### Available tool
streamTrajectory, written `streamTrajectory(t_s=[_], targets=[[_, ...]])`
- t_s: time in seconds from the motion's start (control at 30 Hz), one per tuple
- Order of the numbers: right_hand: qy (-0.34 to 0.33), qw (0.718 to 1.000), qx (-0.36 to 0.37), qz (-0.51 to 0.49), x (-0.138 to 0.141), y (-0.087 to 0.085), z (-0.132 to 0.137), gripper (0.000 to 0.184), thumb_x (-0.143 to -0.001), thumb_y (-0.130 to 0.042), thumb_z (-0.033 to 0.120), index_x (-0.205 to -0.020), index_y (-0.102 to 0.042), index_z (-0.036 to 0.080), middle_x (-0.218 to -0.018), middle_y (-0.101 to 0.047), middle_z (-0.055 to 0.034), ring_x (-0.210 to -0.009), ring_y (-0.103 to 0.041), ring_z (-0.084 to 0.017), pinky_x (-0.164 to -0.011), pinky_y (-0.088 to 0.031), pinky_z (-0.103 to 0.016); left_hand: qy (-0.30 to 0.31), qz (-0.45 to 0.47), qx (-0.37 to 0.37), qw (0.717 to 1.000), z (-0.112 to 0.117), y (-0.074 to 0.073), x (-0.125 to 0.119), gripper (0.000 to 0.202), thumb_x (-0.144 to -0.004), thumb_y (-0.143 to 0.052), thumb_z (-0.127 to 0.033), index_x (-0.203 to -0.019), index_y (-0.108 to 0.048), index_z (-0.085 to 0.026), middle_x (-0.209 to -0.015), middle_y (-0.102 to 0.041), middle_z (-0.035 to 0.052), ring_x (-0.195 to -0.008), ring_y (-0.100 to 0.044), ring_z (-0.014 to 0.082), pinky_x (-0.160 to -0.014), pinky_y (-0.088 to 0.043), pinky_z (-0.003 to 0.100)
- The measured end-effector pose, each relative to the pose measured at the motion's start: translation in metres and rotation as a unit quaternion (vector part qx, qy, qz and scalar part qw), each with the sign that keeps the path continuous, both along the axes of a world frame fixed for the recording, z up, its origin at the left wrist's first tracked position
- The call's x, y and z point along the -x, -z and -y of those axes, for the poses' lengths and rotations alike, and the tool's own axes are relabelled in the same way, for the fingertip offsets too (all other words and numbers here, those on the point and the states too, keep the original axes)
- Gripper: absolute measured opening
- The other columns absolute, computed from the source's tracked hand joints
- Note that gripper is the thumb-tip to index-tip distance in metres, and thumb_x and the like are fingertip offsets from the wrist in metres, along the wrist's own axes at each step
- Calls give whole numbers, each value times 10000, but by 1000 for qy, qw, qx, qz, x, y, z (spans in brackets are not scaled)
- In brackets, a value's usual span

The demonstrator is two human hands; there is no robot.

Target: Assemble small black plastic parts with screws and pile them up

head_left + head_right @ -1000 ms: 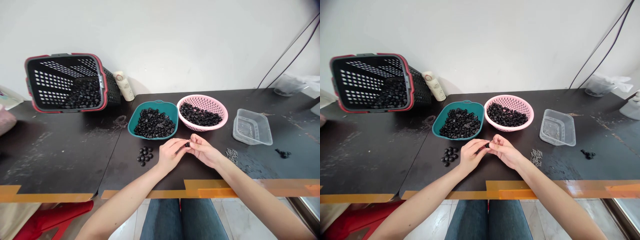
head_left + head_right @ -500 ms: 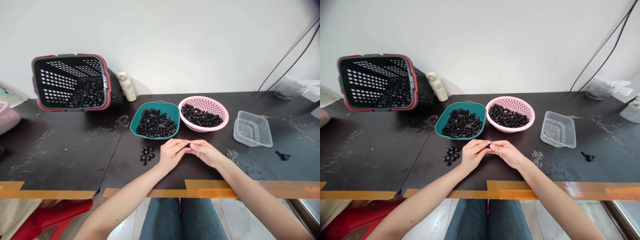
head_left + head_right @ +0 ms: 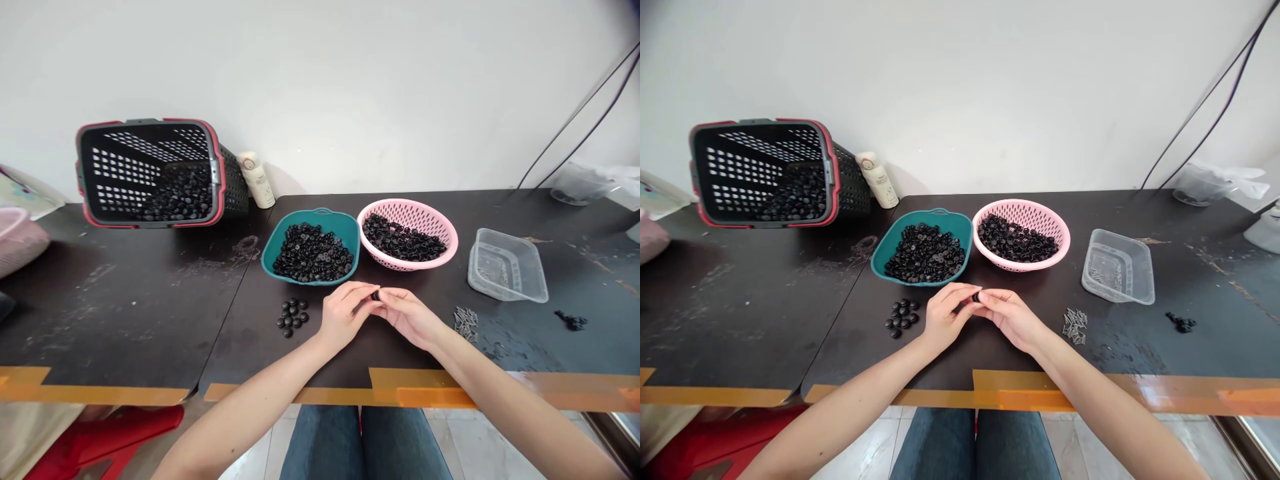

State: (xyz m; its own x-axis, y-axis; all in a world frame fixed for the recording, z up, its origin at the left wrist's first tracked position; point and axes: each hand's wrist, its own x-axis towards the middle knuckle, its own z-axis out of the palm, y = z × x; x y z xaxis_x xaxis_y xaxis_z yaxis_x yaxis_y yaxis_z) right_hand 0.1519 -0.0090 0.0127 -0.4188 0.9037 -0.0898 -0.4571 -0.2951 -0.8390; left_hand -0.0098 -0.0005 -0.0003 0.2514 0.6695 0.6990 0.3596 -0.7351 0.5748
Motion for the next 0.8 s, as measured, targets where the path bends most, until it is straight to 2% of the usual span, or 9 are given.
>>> streamTrajectory(t_s=[0.33,0.43,0.5,0.6,0.7,0.8], targets=[[-33,999,18,-9,-5,5,-8,209,-791,-683,373,-897,-722,196,-912,-693,-46,-863,-617,-161,-895,-462,-353,-9,-47,-36,998,-4,-9,2,259,-844,-602,-251,-1097,-620,-197,-934,-649,60,-851,-619,154,-772,-529,298],[-41,999,12,4,-8,6,-11,220,-787,-685,376,-902,-721,192,-884,-698,-44,-847,-621,-156,-876,-467,-340,-13,-99,-43,994,-3,-17,2,281,-872,-557,-254,-1144,-594,-196,-960,-652,67,-873,-616,163,-791,-525,314],[-48,999,5,23,-10,6,-12,213,-787,-690,361,-901,-721,184,-870,-698,-43,-840,-621,-146,-856,-470,-316,-20,-147,-29,988,1,-24,5,253,-882,-540,-250,-1120,-601,-190,-953,-666,64,-879,-622,171,-793,-521,317],[-71,995,10,74,-11,6,-12,237,-772,-701,372,-903,-724,175,-882,-699,-54,-826,-623,-140,-811,-479,-289,-43,-189,29,981,12,-31,12,185,-870,-551,-257,-1031,-613,-189,-921,-683,45,-842,-646,171,-760,-527,299],[-79,988,7,135,-11,7,-12,306,-767,-692,417,-948,-721,171,-958,-696,-84,-826,-619,-149,-732,-488,-271,-63,-204,88,973,29,-25,27,202,-848,-562,-225,-1049,-580,-204,-945,-691,29,-841,-662,164,-743,-538,281],[-49,981,-9,190,-12,9,-13,335,-769,-682,430,-987,-714,178,-991,-693,-94,-825,-608,-151,-680,-481,-253,-68,-245,86,963,43,-11,47,335,-849,-540,-181,-1182,-527,-213,-991,-696,30,-896,-662,160,-920,-496,360]])
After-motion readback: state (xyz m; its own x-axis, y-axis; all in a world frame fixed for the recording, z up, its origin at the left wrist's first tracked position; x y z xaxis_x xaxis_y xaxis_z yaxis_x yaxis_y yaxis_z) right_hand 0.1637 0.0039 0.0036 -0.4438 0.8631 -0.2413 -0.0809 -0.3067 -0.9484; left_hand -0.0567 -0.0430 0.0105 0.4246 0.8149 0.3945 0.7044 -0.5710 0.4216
